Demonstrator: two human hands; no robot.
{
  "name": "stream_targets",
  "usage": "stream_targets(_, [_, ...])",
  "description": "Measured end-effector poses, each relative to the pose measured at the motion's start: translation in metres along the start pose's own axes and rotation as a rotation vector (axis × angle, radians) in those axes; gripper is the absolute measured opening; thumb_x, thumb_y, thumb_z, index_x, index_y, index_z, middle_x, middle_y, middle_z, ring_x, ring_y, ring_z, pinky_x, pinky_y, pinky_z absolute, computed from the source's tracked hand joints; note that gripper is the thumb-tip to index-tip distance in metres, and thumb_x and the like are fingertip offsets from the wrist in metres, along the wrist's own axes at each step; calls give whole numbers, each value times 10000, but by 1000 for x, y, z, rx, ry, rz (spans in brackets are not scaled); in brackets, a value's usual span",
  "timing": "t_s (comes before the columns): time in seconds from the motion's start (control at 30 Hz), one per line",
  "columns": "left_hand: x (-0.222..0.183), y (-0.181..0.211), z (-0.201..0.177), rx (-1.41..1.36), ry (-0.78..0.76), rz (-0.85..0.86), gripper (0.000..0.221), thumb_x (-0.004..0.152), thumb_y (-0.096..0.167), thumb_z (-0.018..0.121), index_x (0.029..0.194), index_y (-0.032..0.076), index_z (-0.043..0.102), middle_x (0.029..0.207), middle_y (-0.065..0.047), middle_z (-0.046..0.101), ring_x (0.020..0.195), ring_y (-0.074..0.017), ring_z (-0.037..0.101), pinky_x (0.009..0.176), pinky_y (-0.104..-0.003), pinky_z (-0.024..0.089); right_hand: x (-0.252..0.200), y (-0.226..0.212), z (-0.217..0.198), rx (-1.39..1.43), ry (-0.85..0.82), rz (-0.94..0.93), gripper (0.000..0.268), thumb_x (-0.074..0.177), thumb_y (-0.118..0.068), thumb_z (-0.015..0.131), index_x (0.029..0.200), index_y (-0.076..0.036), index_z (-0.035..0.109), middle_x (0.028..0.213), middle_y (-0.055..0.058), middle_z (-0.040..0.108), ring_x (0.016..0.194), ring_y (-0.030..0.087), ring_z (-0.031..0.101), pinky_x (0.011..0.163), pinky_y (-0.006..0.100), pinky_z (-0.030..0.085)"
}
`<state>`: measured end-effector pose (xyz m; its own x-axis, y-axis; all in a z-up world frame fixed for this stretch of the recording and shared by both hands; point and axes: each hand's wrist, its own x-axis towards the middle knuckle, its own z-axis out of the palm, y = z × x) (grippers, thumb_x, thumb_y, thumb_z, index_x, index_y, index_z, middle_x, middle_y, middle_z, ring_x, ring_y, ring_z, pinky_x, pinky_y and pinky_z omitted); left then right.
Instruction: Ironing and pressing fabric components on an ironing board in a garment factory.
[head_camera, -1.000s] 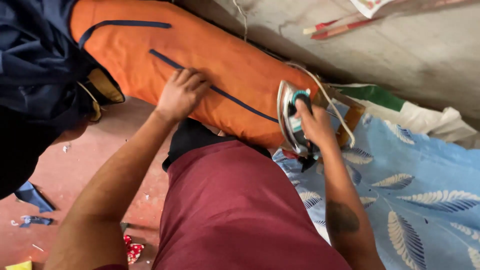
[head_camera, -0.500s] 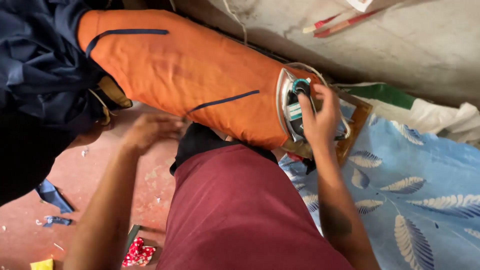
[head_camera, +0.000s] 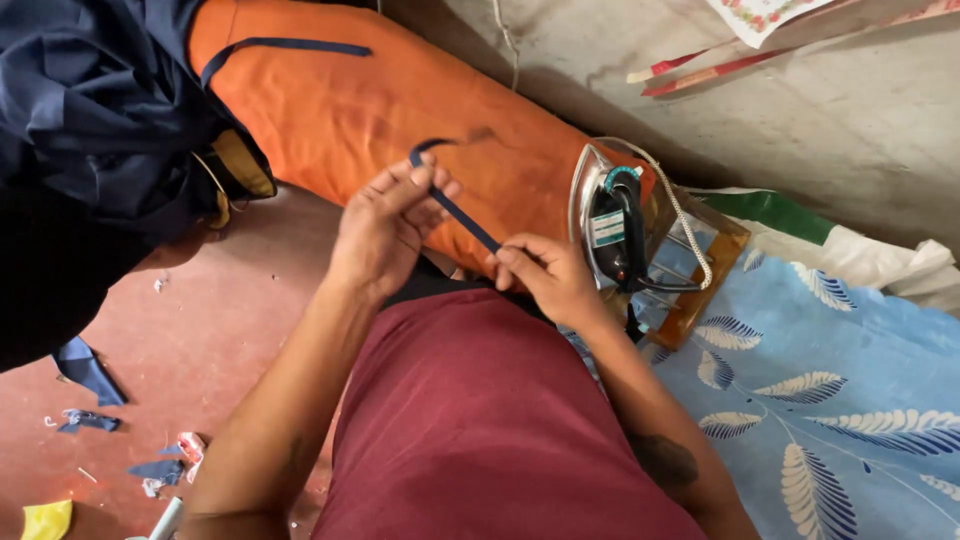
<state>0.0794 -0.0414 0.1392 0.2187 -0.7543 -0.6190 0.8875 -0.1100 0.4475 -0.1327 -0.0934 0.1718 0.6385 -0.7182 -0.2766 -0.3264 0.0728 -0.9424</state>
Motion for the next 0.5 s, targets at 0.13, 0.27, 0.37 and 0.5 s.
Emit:
stream_targets(0.13, [12,19,-16,25,95,47,151,933,101,743,1069,41,712,1010,-150,792,915,-288,802,787,-383,691,-1,18,-9,-43,9,46,197,1022,-170,657,875,-97,767,643,16,734,608,71,607,626,242,524])
stream_targets(0.27, [36,32,-38,156,238,134,153,921,149,787,1030,51,740,1002,-152,806,910,-295,817,805,-413,710,5,63,-18,-202,118,218,184,1004,-193,682,867,-101,763,632,47,726,586,148,685,616,279,557])
stream_targets(0.37, [67,19,-70,265,325,193,169,904,150,821,999,31,747,948,-145,794,832,-286,819,743,-424,722,10,90,-20,-378,201,261,171,995,-238,697,924,-99,765,633,44,720,592,182,719,636,326,574])
stream_targets(0.5, [100,-6,-101,352,433,247,158,894,127,832,952,2,755,788,-120,729,693,-228,794,667,-416,733,-4,95,-24,-894,283,268,462,972,-474,696,1237,-97,709,869,218,757,847,429,745,743,559,586])
